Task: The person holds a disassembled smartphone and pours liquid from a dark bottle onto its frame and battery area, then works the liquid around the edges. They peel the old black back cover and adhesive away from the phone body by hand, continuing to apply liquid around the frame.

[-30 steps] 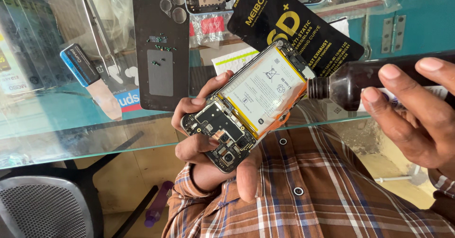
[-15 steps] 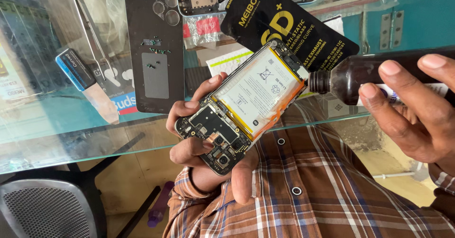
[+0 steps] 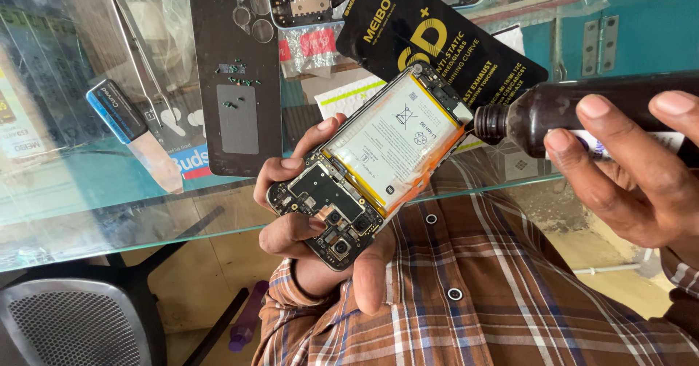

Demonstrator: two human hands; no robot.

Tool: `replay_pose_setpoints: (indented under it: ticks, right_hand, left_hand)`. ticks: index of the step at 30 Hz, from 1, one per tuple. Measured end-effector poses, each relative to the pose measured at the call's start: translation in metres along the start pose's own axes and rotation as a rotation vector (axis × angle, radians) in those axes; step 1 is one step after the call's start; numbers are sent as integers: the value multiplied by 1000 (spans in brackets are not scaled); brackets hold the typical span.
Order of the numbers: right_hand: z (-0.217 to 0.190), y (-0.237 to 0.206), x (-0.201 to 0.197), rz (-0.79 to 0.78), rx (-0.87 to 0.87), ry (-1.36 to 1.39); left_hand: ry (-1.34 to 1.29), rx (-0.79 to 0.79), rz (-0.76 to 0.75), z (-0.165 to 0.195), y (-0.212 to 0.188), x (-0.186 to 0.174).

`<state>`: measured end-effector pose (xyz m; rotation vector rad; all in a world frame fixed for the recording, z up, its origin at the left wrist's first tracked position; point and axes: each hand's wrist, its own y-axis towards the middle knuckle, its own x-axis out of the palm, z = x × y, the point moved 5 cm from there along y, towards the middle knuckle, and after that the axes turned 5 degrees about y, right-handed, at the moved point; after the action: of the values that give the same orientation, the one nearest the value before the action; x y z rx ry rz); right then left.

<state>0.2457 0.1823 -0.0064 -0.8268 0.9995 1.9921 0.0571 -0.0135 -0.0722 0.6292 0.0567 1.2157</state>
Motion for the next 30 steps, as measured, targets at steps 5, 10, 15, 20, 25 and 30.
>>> replay_pose_setpoints:
  ticks: [5,10,15,20,25,30]
  right_hand:
    - [30,18,4,-108,627,368]
    - [58,-22,44,8,866,638]
    - [67,-39,80,116,895,987]
    - [77,39,37,152,824,971]
    - [43,68,-18,118,797,1157]
    - [-16,52,-4,-75,537,1539]
  left_hand:
    - [34,-87,141,9,15,10]
    - [137,-99,-54,22,37,22]
    - [-199,-180,-14,7,30,11]
    - [-323,-295,-77,4,23,6]
    - [-344,-520,-322,24,41,6]
    - [-404,-659,-633,32,43,16]
